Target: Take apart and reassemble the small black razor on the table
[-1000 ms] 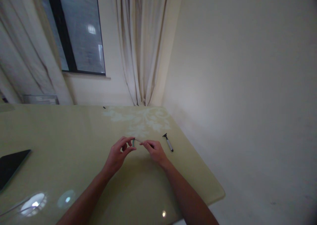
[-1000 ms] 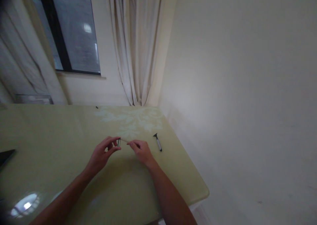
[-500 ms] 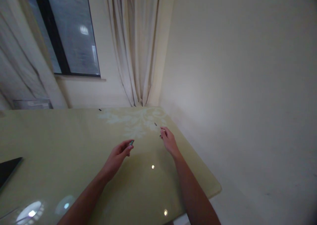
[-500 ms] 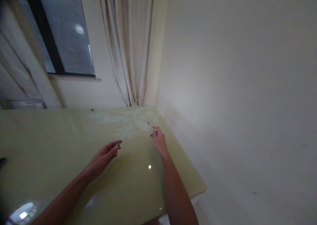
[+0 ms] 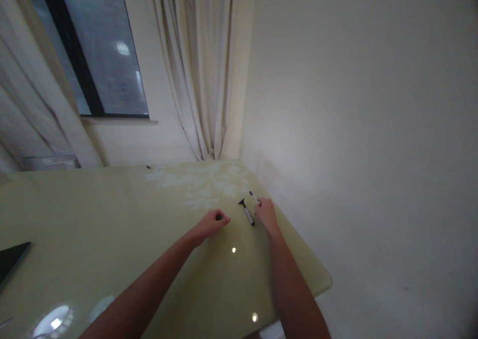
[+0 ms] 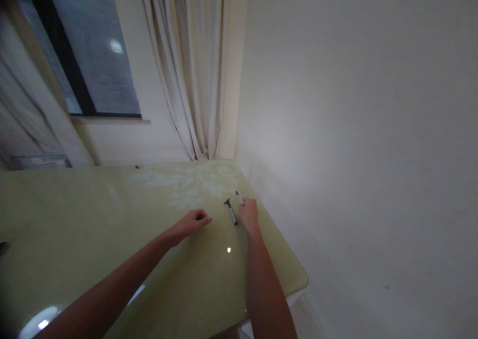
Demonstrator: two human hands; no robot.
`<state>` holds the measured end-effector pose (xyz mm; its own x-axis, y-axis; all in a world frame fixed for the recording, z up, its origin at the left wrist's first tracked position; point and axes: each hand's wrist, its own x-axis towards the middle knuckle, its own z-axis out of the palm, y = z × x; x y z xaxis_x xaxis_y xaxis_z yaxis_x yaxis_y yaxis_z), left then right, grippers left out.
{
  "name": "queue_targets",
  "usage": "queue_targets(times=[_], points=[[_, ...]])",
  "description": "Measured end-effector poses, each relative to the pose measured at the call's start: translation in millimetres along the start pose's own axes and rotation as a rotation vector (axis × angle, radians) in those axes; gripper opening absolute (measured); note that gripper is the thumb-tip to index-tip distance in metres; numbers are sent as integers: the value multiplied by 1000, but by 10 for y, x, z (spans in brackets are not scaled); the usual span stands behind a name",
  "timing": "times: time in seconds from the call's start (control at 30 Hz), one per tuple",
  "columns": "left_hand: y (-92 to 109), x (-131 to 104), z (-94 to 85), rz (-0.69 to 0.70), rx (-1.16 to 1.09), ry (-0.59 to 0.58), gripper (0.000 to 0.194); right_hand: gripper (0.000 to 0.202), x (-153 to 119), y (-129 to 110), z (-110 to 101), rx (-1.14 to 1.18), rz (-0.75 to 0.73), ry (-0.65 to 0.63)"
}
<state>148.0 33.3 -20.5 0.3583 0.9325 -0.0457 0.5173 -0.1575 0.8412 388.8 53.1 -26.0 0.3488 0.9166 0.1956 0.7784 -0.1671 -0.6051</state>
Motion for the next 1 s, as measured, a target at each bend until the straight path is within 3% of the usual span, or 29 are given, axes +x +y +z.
queue_targets(times=[0.1, 0.3, 0.47, 0.8, 0.9, 1.0], points=[[129, 300, 192, 30, 125, 0, 10, 30, -46, -20, -46, -96, 58, 3], [147, 635, 381, 99, 328, 24, 29, 26, -100, -45, -80, -206, 118, -3], [48, 618, 302, 121, 390, 69, 49, 28, -115, -44, -79, -231, 140, -20], [23, 581, 282, 109, 416, 105, 28, 28, -129, -58, -87, -235, 155, -41], [26, 570, 266, 119, 413, 100, 25, 27, -140, -97, -82, -254, 97, 16], [35, 589, 232, 113, 432, 88, 35, 28, -161, -153, -52, -240, 22, 88]])
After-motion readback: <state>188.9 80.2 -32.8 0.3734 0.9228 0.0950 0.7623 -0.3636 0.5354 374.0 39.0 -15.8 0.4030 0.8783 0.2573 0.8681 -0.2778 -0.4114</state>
